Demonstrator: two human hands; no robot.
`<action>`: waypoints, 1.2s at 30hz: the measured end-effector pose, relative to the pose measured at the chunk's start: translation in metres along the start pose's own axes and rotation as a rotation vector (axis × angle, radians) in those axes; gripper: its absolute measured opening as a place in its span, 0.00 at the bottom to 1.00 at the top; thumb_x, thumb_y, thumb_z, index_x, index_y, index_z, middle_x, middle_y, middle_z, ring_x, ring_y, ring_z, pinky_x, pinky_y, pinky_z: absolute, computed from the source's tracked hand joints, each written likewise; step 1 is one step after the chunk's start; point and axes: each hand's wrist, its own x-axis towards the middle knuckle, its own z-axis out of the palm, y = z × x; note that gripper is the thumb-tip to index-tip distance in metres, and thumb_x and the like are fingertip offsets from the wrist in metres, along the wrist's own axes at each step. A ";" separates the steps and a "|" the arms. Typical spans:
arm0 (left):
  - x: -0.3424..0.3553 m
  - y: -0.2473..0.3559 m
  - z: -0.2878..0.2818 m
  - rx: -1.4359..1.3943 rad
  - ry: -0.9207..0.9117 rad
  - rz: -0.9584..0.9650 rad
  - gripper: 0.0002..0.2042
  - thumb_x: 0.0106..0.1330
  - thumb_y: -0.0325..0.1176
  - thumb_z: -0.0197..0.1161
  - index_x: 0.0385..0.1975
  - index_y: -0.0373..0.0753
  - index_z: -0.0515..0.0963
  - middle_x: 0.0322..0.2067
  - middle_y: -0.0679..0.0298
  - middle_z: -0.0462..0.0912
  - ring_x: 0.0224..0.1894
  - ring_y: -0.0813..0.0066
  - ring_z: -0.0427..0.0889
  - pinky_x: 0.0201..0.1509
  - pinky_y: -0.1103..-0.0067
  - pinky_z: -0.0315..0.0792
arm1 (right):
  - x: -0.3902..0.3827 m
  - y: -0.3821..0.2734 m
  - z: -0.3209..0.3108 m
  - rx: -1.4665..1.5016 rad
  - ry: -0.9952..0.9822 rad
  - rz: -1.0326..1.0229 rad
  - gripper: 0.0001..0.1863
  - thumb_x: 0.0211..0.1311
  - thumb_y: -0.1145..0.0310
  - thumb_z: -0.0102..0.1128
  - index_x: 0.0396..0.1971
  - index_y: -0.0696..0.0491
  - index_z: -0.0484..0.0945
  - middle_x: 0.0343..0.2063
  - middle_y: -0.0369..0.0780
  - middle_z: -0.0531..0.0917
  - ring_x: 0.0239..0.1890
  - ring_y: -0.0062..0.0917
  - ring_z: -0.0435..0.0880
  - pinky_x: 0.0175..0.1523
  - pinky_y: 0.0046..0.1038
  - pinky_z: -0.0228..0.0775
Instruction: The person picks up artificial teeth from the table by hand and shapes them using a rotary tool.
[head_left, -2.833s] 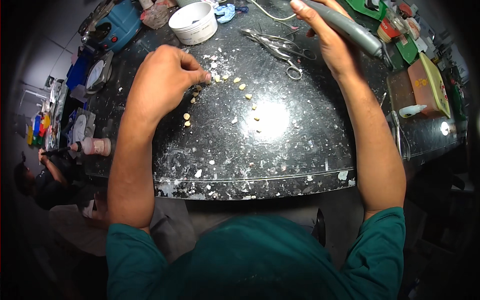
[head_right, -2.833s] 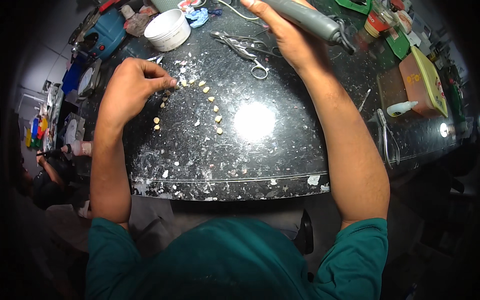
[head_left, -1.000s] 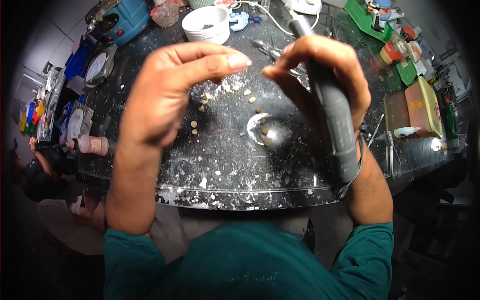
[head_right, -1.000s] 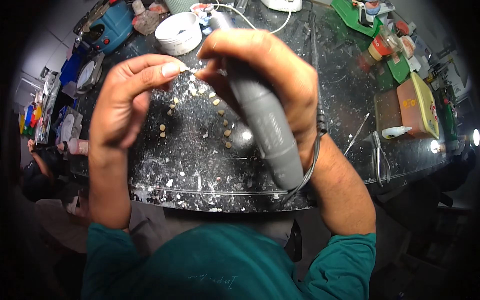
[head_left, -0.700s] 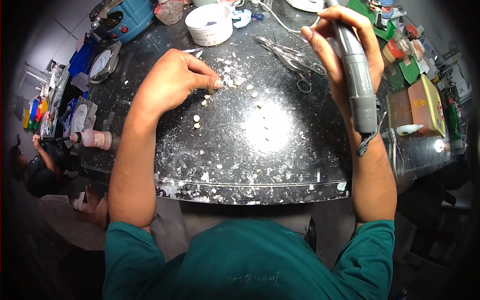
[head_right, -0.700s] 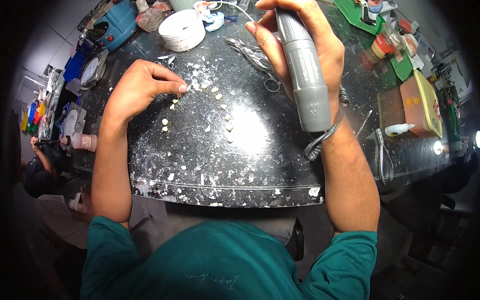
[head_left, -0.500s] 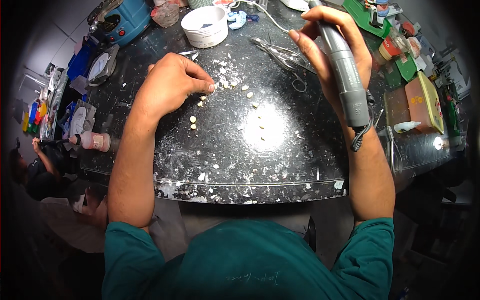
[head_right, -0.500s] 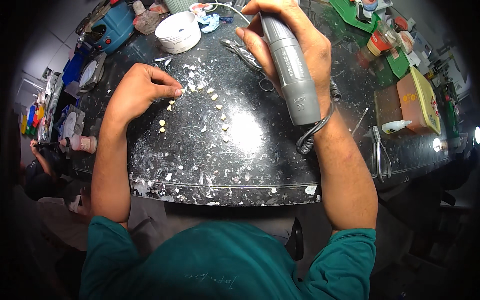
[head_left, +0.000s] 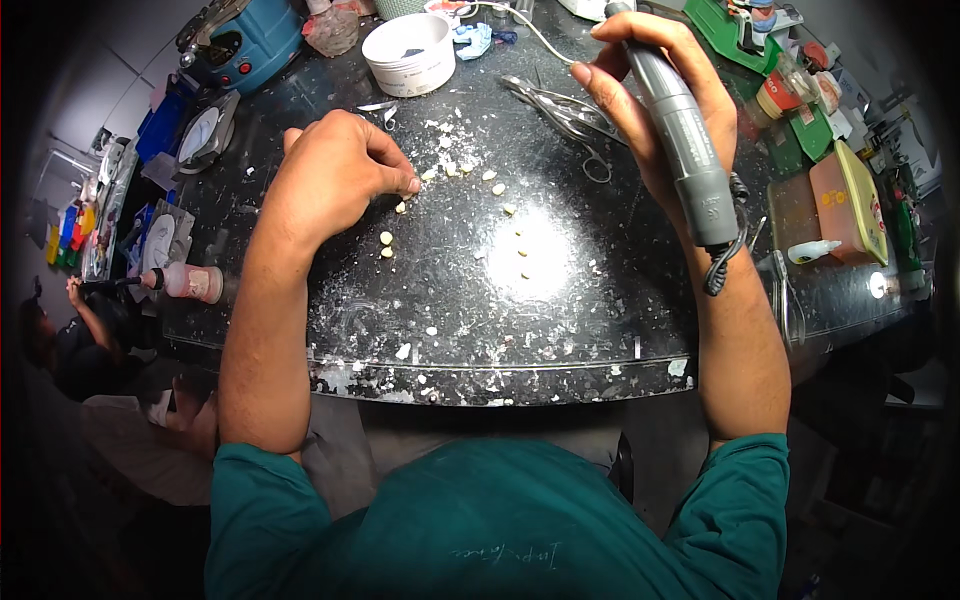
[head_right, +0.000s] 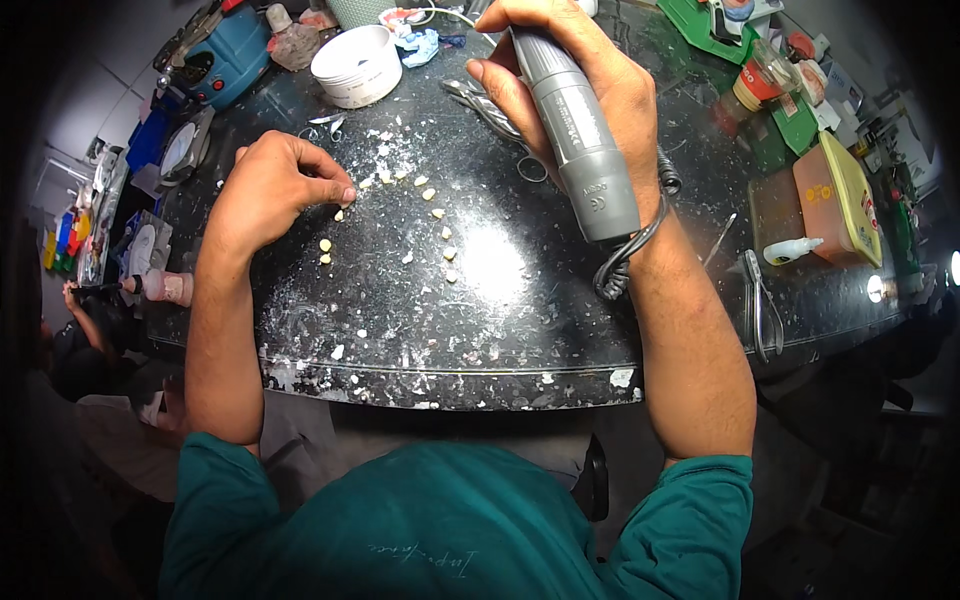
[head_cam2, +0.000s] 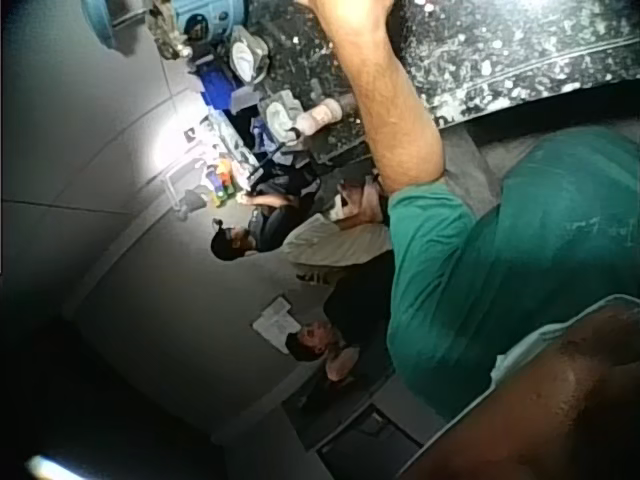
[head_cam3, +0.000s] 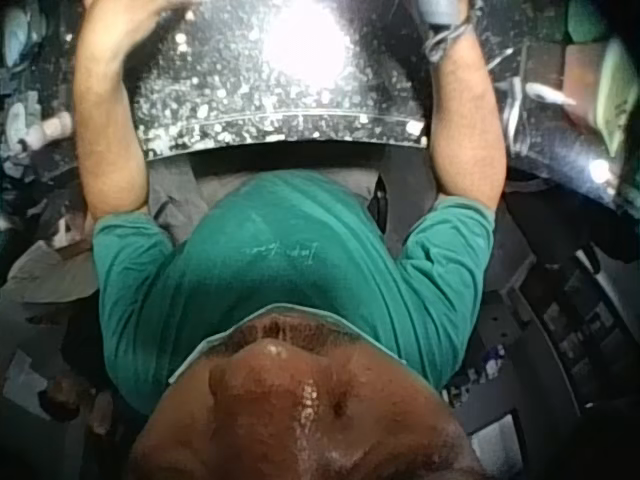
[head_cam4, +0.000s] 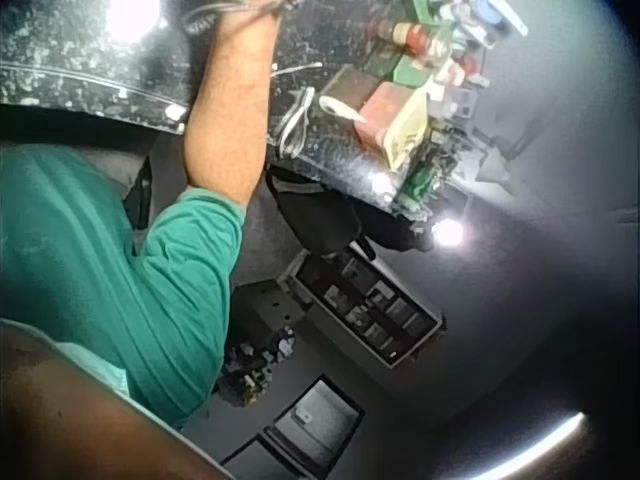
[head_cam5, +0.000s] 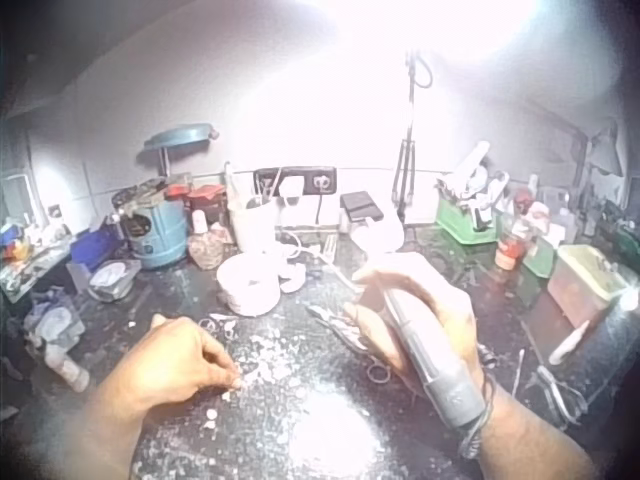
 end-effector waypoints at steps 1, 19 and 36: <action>-0.001 0.002 0.001 0.035 0.025 -0.007 0.07 0.55 0.32 0.76 0.31 0.39 0.90 0.29 0.62 0.90 0.32 0.76 0.86 0.46 0.78 0.76 | 0.000 0.000 -0.001 0.089 0.007 0.104 0.17 0.56 0.82 0.70 0.46 0.59 0.78 0.34 0.36 0.80 0.32 0.14 0.78 0.37 0.19 0.73; -0.004 -0.004 -0.024 -1.119 -0.119 0.328 0.07 0.57 0.25 0.71 0.33 0.34 0.82 0.32 0.65 0.84 0.36 0.82 0.79 0.46 0.84 0.72 | -0.002 -0.007 0.006 -0.034 -0.073 -0.341 0.18 0.56 0.82 0.72 0.46 0.58 0.78 0.37 0.39 0.85 0.40 0.22 0.86 0.47 0.23 0.79; -0.018 0.026 0.008 -1.463 -0.274 0.529 0.06 0.64 0.24 0.68 0.38 0.30 0.83 0.37 0.62 0.86 0.42 0.79 0.83 0.52 0.80 0.74 | -0.019 -0.033 0.026 0.072 -0.083 -0.591 0.26 0.50 0.85 0.76 0.47 0.59 0.71 0.34 0.46 0.84 0.36 0.31 0.89 0.39 0.29 0.84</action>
